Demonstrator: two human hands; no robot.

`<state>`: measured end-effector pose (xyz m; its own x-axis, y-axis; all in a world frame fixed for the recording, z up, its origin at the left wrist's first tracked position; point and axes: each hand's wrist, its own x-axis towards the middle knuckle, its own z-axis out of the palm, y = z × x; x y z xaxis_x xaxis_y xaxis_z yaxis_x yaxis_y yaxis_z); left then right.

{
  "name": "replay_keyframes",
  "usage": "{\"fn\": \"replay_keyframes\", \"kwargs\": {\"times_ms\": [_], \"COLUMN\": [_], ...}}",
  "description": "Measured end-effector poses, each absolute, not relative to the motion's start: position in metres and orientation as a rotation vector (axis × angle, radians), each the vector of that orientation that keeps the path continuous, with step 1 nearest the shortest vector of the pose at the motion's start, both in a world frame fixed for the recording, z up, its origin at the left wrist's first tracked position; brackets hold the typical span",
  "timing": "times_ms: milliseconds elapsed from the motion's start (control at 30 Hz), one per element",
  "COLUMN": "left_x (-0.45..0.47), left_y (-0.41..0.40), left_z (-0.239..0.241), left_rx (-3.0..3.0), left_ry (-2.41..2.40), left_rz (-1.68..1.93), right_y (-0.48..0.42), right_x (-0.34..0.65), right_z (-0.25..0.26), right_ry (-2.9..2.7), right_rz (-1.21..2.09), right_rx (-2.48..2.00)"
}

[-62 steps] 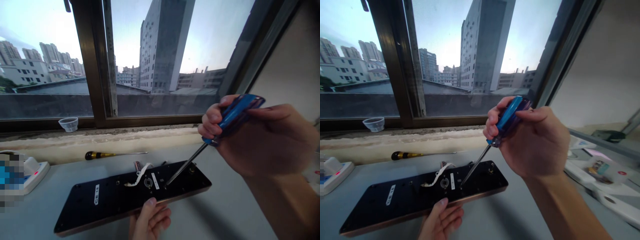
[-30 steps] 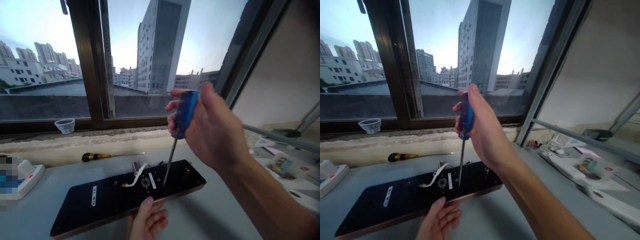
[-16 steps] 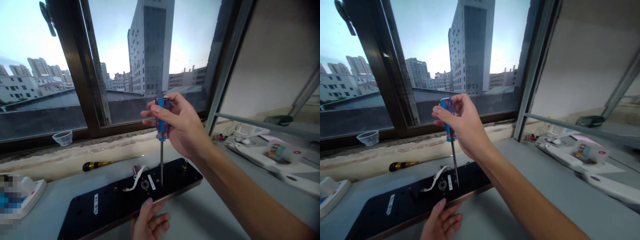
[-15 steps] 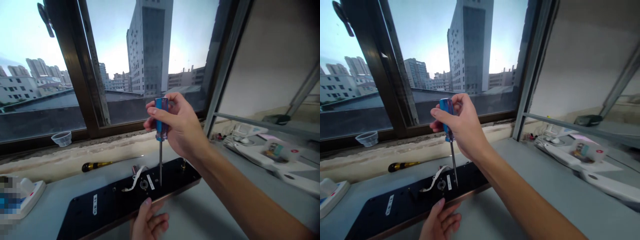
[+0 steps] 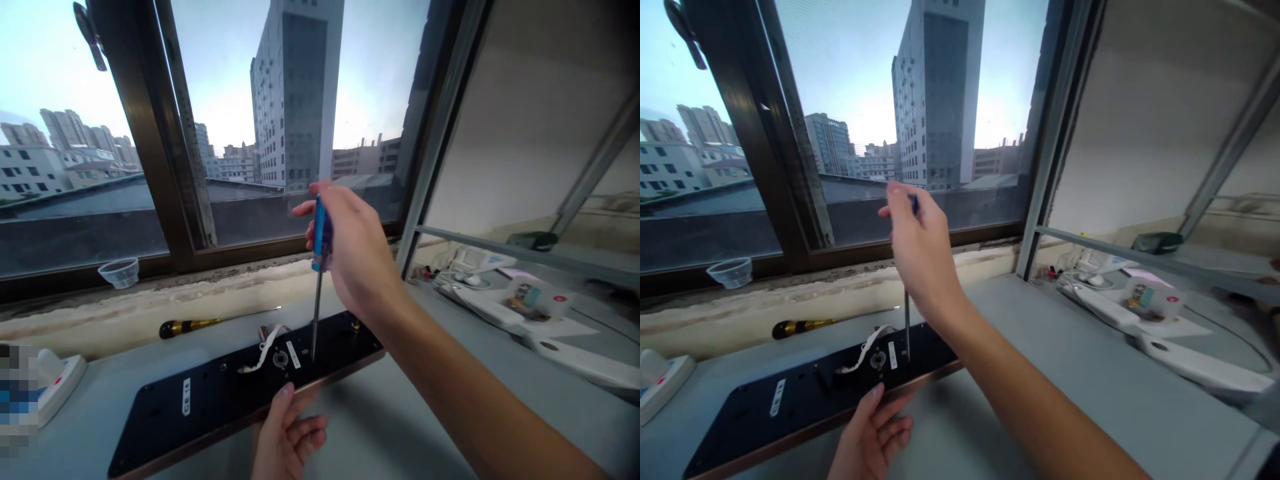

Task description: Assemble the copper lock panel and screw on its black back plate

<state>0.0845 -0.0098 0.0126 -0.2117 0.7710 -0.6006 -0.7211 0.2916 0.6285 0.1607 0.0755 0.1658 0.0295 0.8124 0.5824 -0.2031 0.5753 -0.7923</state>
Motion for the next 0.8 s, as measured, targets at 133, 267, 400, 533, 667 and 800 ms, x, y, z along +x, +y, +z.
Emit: {"fn": "replay_keyframes", "kwargs": {"times_ms": [133,267,400,533,667,800], "left_x": [0.085,0.085,0.084,0.083,0.083,0.083], "left_y": [-0.011,-0.011,-0.011,-0.01,-0.01,-0.011], "left_z": [0.014,0.013,0.011,0.009,0.008,0.009], "left_rx": [0.063,0.067,0.074,0.095,0.1,0.115], "left_ry": [1.153,1.136,1.121,1.131,1.135,1.13], "left_rz": [1.367,1.376,1.372,1.37,1.373,1.379], "right_y": [0.07,0.067,0.066,0.064,0.063,0.065], "right_x": [0.163,0.163,0.164,0.171,0.179,0.182], "right_z": [0.169,0.168,0.167,0.169,0.17,0.173], "right_ry": [-1.358,-1.342,-1.342,-1.504,-1.454,-1.542], "right_rz": [0.916,0.865,0.918,0.876,0.407,0.287], "right_rx": [-0.602,-0.539,-0.568,-0.562,-0.691,-0.875]}}
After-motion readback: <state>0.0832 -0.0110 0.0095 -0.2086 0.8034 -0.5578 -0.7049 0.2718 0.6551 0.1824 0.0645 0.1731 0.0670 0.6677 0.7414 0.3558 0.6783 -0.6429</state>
